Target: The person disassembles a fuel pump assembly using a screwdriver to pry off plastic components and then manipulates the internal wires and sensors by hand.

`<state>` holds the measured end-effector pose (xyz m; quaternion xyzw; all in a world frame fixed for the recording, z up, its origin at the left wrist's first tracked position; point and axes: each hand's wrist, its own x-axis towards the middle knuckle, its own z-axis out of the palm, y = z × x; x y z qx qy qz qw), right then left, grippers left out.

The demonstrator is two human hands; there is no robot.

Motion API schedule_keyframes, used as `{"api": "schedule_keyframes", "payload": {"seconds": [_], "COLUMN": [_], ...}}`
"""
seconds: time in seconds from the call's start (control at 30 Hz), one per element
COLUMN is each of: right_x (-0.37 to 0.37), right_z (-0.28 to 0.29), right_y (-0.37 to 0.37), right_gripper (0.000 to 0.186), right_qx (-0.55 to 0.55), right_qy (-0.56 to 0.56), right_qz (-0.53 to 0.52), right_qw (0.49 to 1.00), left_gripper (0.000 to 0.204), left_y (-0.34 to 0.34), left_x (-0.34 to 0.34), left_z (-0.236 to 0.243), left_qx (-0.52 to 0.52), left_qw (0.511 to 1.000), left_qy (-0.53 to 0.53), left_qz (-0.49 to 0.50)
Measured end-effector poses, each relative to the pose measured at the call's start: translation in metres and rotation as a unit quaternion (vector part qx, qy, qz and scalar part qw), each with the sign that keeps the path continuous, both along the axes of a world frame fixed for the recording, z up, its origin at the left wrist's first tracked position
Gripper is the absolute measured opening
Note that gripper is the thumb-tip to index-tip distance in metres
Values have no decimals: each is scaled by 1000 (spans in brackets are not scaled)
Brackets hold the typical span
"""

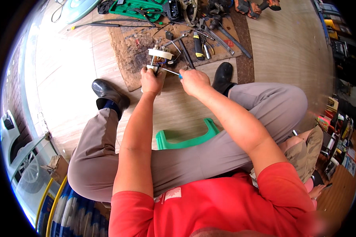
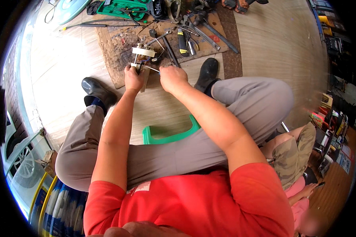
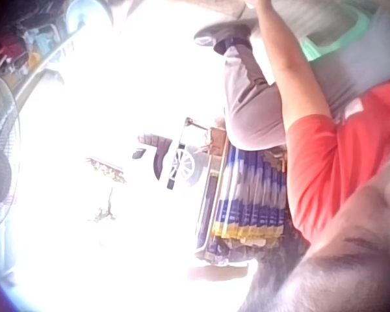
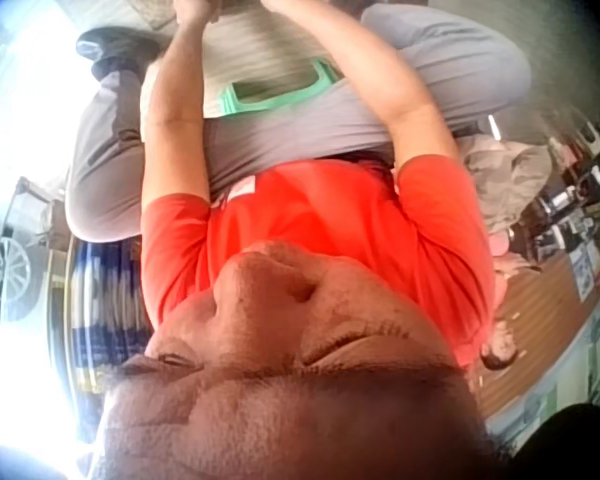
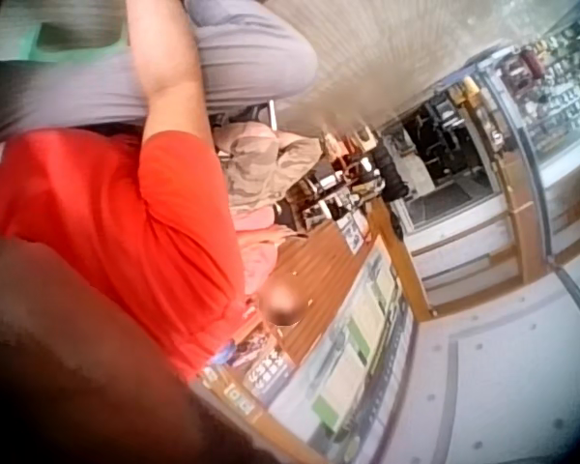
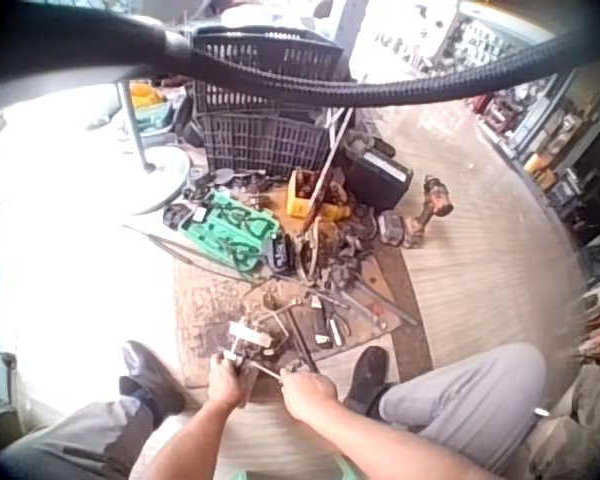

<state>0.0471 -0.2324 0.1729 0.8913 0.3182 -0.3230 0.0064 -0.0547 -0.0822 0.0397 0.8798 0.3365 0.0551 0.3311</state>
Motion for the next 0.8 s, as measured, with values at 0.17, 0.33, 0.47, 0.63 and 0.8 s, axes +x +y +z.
{"api": "schedule_keyframes", "payload": {"seconds": [0.17, 0.33, 0.47, 0.63, 0.8], "right_x": [-7, -1, 6, 7, 4], "right_z": [-8, 3, 18, 17, 16], "right_y": [-3, 0, 1, -3, -2], "right_gripper": [26, 28, 25, 23, 23], "right_qx": [18, 23, 4, -5, 2], "right_qy": [20, 37, 48, 43, 35], "right_qz": [-29, -29, -2, -3, -6], "right_qw": [999, 999, 999, 999, 999], "left_gripper": [48, 70, 90, 102, 101], "left_y": [-5, -4, 2, 5, 3], "left_x": [-5, -2, -5, 3, 3], "left_z": [-8, -9, -23, -3, 2], "left_qx": [-16, -68, -73, -150, -118], "left_qw": [999, 996, 994, 975, 979], "left_qy": [-38, 5, 44, 137, 140], "left_qz": [25, 61, 70, 87, 93]}}
